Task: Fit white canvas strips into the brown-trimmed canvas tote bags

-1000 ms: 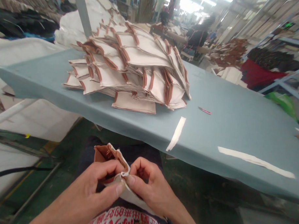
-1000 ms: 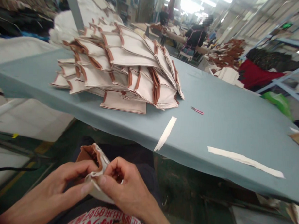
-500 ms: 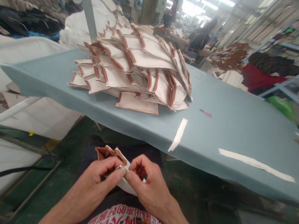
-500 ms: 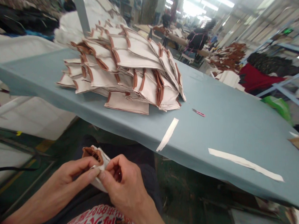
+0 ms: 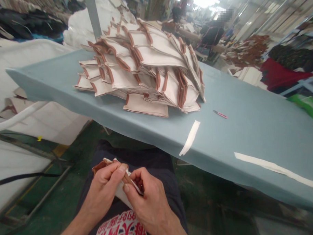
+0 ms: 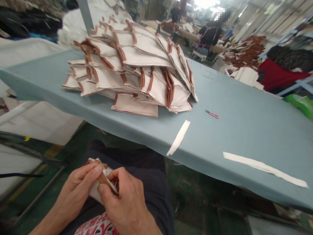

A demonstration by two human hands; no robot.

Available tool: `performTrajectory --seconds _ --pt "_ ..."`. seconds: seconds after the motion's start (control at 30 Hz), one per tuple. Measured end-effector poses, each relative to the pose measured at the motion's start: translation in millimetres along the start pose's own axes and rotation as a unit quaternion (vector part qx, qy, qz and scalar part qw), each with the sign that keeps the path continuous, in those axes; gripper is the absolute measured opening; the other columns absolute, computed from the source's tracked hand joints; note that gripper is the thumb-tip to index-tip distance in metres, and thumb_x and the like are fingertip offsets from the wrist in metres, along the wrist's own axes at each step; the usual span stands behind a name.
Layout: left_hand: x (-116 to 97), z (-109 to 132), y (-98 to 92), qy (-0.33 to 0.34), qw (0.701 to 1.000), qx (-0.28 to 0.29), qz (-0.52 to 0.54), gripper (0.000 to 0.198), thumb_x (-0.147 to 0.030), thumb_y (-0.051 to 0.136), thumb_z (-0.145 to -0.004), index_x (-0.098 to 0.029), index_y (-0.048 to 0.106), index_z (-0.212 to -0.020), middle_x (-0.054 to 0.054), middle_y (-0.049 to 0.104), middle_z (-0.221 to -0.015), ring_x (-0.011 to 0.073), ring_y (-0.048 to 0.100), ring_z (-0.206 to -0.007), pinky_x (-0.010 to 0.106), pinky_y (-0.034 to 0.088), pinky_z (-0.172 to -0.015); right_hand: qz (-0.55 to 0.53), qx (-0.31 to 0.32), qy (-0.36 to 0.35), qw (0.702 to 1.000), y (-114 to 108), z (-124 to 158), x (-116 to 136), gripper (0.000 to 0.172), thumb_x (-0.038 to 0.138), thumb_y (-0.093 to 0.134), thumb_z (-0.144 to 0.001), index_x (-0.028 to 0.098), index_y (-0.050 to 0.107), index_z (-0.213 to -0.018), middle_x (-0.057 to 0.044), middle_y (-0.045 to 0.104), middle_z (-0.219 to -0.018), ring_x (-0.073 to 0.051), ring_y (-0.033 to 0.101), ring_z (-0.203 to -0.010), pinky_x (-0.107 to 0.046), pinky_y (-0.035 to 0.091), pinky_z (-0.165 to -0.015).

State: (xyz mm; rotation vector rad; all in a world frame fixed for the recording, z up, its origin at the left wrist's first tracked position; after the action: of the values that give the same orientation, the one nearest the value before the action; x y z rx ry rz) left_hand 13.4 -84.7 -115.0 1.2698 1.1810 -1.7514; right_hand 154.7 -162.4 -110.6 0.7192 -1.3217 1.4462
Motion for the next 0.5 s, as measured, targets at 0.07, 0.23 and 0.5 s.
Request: performTrajectory --seconds 0.07,0.23,0.5 --pt "3 0 -1.6 0.004 1.000 0.005 0.020 0.044 -0.049 0.057 -0.096 -0.020 0.063 -0.063 -0.001 0.056 -0.062 0.0170 0.054 -0.060 0.026 0.047 -0.057 -0.051 0.020 0.024 0.998 -4 -2 -2 0.015 0.033 0.073 -0.091 0.022 0.064 -0.090 0.004 0.060 -0.074 -0.014 0.054 -0.066 -0.027 0.038 -0.065" --pt "4 3 2.8 -0.013 0.997 0.056 0.044 0.046 -0.054 0.061 -0.096 -0.018 0.072 -0.069 0.002 0.064 -0.065 0.0177 0.056 -0.059 0.025 0.048 -0.054 -0.145 0.062 0.055 0.986 -13 -3 -9 0.022 0.038 0.073 -0.092 0.022 0.060 -0.093 0.005 0.056 -0.074 -0.013 0.048 -0.065 -0.026 0.038 -0.062" --pt "3 -3 19.8 -0.021 0.999 0.028 0.021 0.049 -0.059 0.059 -0.097 -0.021 0.069 -0.068 0.001 0.064 -0.064 0.0197 0.060 -0.059 0.027 0.051 -0.056 -0.082 -0.014 0.006 0.997 -10 6 -5 0.016 0.029 0.064 -0.093 0.024 0.051 -0.085 0.006 0.053 -0.068 -0.013 0.049 -0.060 -0.025 0.034 -0.059"
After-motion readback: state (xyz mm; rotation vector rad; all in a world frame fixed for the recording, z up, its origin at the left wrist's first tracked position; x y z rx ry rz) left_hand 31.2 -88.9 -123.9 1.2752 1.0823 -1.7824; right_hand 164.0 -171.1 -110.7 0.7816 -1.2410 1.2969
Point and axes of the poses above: each hand's wrist, its own z-axis away from the middle knuckle, its own y-axis out of the palm, x = y × z, the point moved 2 cm from there along -z, towards the middle knuckle
